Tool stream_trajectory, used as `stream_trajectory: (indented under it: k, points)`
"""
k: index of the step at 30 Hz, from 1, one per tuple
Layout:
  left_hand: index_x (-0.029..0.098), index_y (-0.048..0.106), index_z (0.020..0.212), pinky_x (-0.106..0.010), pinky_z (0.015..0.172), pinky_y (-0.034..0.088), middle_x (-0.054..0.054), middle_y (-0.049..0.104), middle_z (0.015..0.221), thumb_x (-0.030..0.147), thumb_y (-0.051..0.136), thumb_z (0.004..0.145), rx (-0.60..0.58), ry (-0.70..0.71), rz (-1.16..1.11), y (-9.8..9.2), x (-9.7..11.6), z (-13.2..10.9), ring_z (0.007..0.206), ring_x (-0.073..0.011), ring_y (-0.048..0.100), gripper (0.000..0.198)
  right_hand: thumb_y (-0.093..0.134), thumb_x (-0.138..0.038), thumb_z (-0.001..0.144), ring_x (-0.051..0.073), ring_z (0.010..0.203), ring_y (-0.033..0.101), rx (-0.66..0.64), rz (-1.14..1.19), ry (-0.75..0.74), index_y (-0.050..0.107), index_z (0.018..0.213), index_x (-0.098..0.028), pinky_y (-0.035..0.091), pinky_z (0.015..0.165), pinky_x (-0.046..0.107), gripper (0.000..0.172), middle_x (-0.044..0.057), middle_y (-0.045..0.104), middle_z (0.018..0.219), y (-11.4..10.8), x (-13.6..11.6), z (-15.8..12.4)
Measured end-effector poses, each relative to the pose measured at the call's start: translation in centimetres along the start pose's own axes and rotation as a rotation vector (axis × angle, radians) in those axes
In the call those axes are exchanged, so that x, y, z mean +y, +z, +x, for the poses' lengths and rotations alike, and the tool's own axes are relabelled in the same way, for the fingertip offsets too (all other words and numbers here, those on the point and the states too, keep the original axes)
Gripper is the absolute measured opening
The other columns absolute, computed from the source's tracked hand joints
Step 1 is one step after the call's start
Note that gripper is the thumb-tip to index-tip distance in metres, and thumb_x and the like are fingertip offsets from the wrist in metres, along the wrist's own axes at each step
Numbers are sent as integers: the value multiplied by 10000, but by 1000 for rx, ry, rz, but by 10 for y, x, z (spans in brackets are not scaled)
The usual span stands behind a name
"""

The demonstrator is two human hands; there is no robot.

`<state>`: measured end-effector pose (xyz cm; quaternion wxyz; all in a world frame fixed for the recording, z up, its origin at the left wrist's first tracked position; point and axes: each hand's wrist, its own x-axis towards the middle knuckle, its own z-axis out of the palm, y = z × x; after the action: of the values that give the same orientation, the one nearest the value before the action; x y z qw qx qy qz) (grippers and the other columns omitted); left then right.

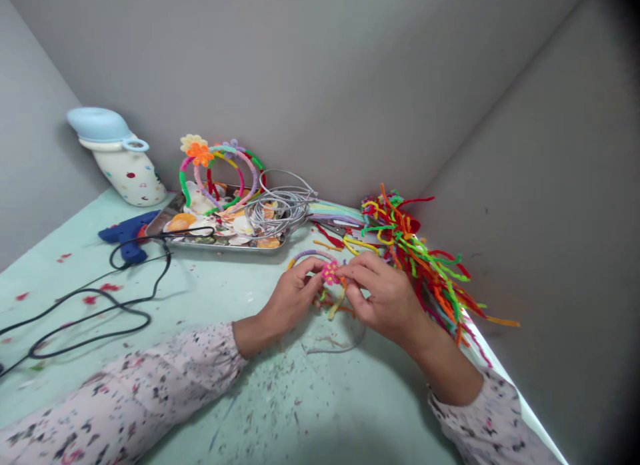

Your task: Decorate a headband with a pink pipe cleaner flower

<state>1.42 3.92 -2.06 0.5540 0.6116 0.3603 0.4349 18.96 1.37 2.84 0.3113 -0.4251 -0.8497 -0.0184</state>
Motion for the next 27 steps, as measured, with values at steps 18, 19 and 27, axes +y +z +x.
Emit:
stream_trajectory:
  k: [18,19,27]
  points:
    - [181,612,971,-220,533,454,-11,607,787,323,505,892,-31,-30,-41,1,3,-1,595,-103,541,195,510,-86,815,172,863,615,96,40,28,667,975,-198,517,786,305,250,56,636,921,-2,1,2]
    - [179,612,969,-220,531,454,-12,606,785,328,506,892,-33,-29,-47,1,3,-1,595,-104,543,198,510,-83,813,171,860,615,107,51,30,669,970,-196,517,785,303,250,57,633,916,-2,1,2]
    - [181,619,969,-218,549,445,-14,606,773,317,496,900,-46,-13,-32,1,4,-1,601,-98,537,196,517,-97,824,169,854,607,59,100,44,673,984,-204,513,770,304,248,54,627,917,-1,-2,3]
